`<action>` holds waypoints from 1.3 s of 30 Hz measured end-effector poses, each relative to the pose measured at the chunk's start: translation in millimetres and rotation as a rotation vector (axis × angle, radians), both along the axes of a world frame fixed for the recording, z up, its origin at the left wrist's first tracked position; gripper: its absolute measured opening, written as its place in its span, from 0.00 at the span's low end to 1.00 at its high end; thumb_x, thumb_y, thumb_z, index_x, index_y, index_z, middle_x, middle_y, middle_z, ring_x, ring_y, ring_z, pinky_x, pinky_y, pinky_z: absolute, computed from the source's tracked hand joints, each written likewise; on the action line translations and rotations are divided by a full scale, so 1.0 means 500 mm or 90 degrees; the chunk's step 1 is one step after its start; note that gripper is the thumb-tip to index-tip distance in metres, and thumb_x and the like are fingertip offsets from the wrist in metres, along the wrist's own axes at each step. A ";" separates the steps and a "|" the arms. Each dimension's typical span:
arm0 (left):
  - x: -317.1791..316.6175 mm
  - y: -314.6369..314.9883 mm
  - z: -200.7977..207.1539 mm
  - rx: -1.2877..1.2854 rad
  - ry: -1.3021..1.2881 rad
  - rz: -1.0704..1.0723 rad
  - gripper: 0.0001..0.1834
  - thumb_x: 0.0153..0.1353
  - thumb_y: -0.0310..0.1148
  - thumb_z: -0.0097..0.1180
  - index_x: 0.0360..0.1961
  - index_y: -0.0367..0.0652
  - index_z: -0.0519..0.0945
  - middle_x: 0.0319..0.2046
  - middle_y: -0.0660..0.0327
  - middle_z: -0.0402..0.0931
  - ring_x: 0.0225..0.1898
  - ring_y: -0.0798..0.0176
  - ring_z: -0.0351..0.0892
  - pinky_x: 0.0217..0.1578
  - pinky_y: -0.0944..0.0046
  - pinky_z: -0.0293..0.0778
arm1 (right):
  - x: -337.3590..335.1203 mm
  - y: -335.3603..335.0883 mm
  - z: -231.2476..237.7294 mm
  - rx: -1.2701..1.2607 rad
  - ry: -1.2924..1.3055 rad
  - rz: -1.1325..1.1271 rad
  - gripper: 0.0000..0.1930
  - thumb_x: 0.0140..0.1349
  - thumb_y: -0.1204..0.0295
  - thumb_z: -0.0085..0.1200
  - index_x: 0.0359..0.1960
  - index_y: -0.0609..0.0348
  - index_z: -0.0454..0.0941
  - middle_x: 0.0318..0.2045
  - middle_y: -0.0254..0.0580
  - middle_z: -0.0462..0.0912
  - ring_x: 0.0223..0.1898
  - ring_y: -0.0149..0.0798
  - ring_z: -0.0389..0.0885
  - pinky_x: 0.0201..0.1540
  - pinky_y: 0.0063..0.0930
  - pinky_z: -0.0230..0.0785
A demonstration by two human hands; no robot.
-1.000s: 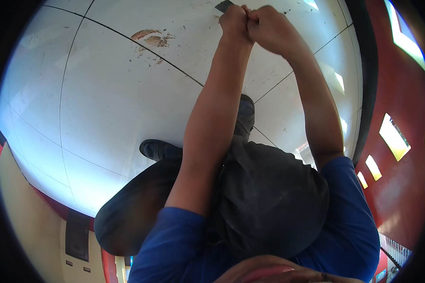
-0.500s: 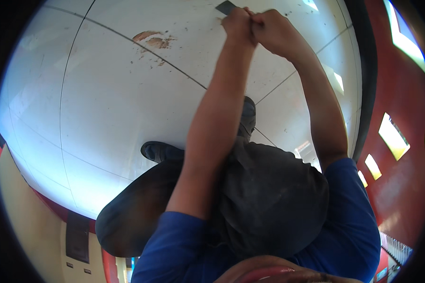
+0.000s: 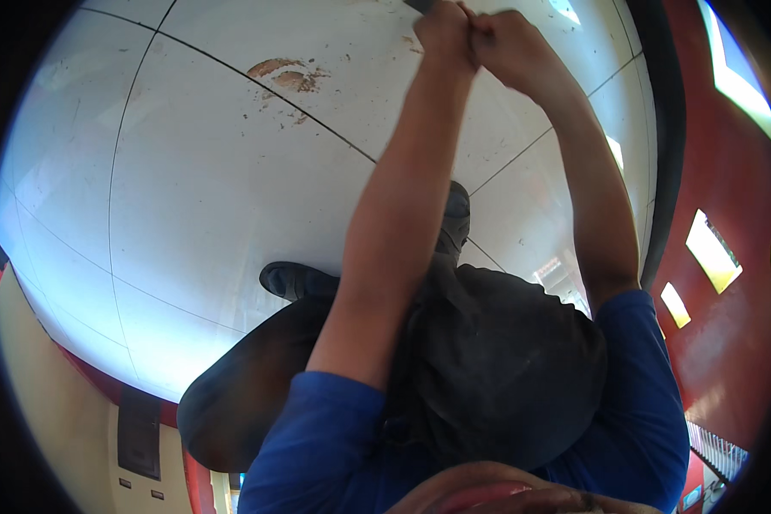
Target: Scraping stains and adhesive residue from a tiled corridor floor using a hand scraper.
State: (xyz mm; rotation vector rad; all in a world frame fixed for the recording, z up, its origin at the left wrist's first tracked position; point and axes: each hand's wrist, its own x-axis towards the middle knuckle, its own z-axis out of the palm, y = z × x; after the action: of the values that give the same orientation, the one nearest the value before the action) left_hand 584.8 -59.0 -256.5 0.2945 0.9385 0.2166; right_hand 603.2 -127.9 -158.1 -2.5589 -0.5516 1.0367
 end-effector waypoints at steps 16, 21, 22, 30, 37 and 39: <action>-0.032 0.005 0.041 -0.053 -0.022 0.012 0.06 0.52 0.21 0.39 0.21 0.39 0.68 0.18 0.62 0.65 0.17 0.66 0.64 0.18 0.65 0.65 | 0.008 0.001 -0.022 0.081 -0.036 0.053 0.12 0.56 0.70 0.44 0.32 0.66 0.78 0.21 0.52 0.78 0.24 0.40 0.77 0.33 0.34 0.69; -0.089 -0.039 0.039 -0.076 0.110 0.025 0.07 0.53 0.22 0.39 0.24 0.34 0.71 0.22 0.57 0.70 0.21 0.63 0.71 0.22 0.61 0.71 | -0.076 -0.032 0.000 0.080 -0.046 0.009 0.14 0.57 0.66 0.45 0.33 0.65 0.78 0.27 0.60 0.78 0.36 0.53 0.81 0.39 0.39 0.70; -0.089 -0.024 0.031 -0.018 0.048 0.024 0.07 0.54 0.22 0.39 0.24 0.35 0.72 0.22 0.57 0.70 0.22 0.63 0.71 0.23 0.62 0.71 | -0.068 -0.012 -0.004 0.062 -0.053 0.005 0.13 0.57 0.67 0.45 0.33 0.64 0.78 0.26 0.60 0.78 0.35 0.55 0.81 0.39 0.39 0.71; -0.106 0.033 0.058 -0.066 0.124 0.046 0.06 0.54 0.25 0.42 0.24 0.36 0.72 0.20 0.61 0.70 0.21 0.65 0.70 0.23 0.66 0.67 | -0.063 0.053 0.001 0.024 -0.020 0.064 0.13 0.56 0.68 0.45 0.34 0.63 0.79 0.27 0.62 0.79 0.33 0.58 0.80 0.38 0.41 0.71; -0.118 0.052 0.005 -0.077 0.061 0.080 0.07 0.54 0.22 0.41 0.21 0.36 0.69 0.19 0.58 0.68 0.19 0.62 0.68 0.20 0.63 0.69 | -0.071 0.068 -0.013 0.045 0.010 0.087 0.13 0.57 0.70 0.44 0.34 0.65 0.79 0.24 0.59 0.79 0.30 0.52 0.82 0.37 0.37 0.71; -0.113 0.059 0.062 -0.060 0.186 0.083 0.08 0.53 0.21 0.40 0.19 0.36 0.68 0.18 0.57 0.67 0.19 0.61 0.69 0.19 0.62 0.69 | -0.087 0.034 -0.028 0.147 -0.003 0.052 0.12 0.56 0.72 0.44 0.33 0.66 0.78 0.24 0.58 0.80 0.29 0.50 0.82 0.36 0.38 0.71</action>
State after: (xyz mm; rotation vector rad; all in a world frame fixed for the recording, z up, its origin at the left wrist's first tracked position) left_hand 528.3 -29.6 -225.4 0.1801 1.2557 0.2521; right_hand 559.8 -110.8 -171.9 -2.3538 -0.7364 0.9334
